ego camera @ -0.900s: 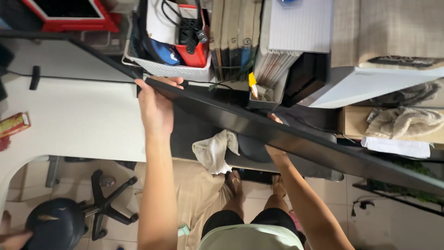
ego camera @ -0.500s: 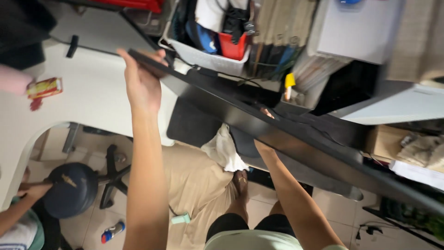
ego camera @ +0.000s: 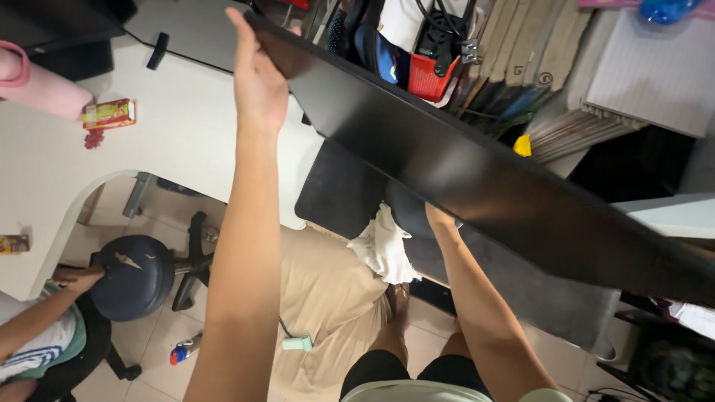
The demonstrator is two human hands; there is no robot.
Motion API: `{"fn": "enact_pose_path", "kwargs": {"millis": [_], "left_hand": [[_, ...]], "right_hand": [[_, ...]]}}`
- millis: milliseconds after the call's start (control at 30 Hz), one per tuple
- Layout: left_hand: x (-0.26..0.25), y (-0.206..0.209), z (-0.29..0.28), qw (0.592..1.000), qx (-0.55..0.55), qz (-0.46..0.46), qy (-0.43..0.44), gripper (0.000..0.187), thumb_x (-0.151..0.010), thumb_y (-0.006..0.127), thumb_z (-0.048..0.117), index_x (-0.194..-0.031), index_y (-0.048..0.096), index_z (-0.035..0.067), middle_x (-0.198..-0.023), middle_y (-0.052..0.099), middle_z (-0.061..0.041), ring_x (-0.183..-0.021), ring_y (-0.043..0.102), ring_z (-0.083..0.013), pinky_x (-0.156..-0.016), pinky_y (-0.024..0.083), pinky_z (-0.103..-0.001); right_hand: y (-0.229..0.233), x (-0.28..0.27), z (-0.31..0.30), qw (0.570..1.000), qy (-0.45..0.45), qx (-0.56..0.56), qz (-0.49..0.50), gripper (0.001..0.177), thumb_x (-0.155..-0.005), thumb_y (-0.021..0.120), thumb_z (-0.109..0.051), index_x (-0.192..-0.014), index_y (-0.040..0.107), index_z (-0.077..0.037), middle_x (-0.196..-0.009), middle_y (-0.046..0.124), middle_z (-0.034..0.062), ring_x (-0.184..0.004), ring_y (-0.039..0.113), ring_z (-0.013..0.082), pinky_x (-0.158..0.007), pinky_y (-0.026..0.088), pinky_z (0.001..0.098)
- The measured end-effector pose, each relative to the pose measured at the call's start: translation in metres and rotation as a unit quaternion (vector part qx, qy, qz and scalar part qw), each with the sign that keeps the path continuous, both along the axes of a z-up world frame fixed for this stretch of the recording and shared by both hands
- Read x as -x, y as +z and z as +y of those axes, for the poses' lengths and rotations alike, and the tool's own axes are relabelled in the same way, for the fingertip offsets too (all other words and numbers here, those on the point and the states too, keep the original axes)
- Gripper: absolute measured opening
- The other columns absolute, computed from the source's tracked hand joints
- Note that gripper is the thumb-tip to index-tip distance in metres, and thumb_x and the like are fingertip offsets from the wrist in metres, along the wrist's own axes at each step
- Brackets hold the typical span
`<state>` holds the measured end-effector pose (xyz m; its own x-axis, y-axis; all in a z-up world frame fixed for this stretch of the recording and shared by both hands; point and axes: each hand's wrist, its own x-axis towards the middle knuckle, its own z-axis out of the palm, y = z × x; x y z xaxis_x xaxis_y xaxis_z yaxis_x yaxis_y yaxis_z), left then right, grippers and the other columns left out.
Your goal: The recorder uses a dry white cloth to wipe the screens and frames of dual computer monitors on a desk.
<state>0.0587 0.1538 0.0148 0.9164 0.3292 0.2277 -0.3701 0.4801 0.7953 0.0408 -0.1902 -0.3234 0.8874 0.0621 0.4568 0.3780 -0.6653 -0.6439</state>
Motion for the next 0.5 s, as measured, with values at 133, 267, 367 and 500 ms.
{"fn": "enact_pose_path", "kwargs": {"millis": [133, 267, 367, 500], "left_hand": [[-0.020, -0.019, 0.006, 0.999, -0.030, -0.017, 0.009, 0.057, -0.098, 0.054, 0.064, -0.108, 0.065, 0.009, -0.107, 0.072, -0.005, -0.115, 0.064, -0.0208, -0.120, 0.035, -0.041], [-0.030, -0.013, -0.003, 0.999, -0.048, -0.024, -0.003, 0.058, -0.098, 0.054, 0.067, -0.107, 0.067, 0.012, -0.106, 0.072, -0.005, -0.116, 0.063, -0.0196, -0.123, 0.030, -0.041], [-0.033, -0.008, -0.003, 0.999, -0.038, -0.012, -0.010, 0.055, -0.096, 0.055, 0.064, -0.108, 0.069, 0.012, -0.108, 0.072, -0.003, -0.117, 0.062, -0.0177, -0.124, 0.028, -0.040], [-0.031, -0.021, 0.009, 0.999, -0.034, -0.026, -0.015, 0.055, -0.101, 0.052, 0.063, -0.106, 0.067, 0.010, -0.109, 0.071, -0.004, -0.116, 0.063, -0.0183, -0.125, 0.029, -0.039]], "right_hand": [[0.002, -0.011, 0.007, 0.999, 0.012, 0.037, -0.016, 0.028, -0.098, 0.059, -0.008, -0.124, 0.062, 0.003, -0.119, 0.066, 0.0237, -0.112, 0.063, 0.0408, -0.097, 0.052, 0.0465], [0.011, -0.014, 0.005, 0.997, 0.016, 0.077, -0.027, 0.028, -0.097, 0.060, -0.008, -0.122, 0.063, 0.004, -0.117, 0.067, 0.0248, -0.109, 0.063, 0.0418, -0.096, 0.052, 0.0476], [0.007, -0.022, 0.004, 0.994, 0.013, 0.104, -0.038, 0.028, -0.096, 0.061, -0.008, -0.121, 0.063, 0.004, -0.116, 0.067, 0.0255, -0.108, 0.064, 0.0426, -0.095, 0.052, 0.0485], [-0.007, -0.022, -0.001, 0.989, 0.008, 0.141, -0.045, 0.027, -0.095, 0.062, -0.008, -0.119, 0.064, 0.005, -0.114, 0.067, 0.0265, -0.105, 0.064, 0.0435, -0.093, 0.053, 0.0496]]}}
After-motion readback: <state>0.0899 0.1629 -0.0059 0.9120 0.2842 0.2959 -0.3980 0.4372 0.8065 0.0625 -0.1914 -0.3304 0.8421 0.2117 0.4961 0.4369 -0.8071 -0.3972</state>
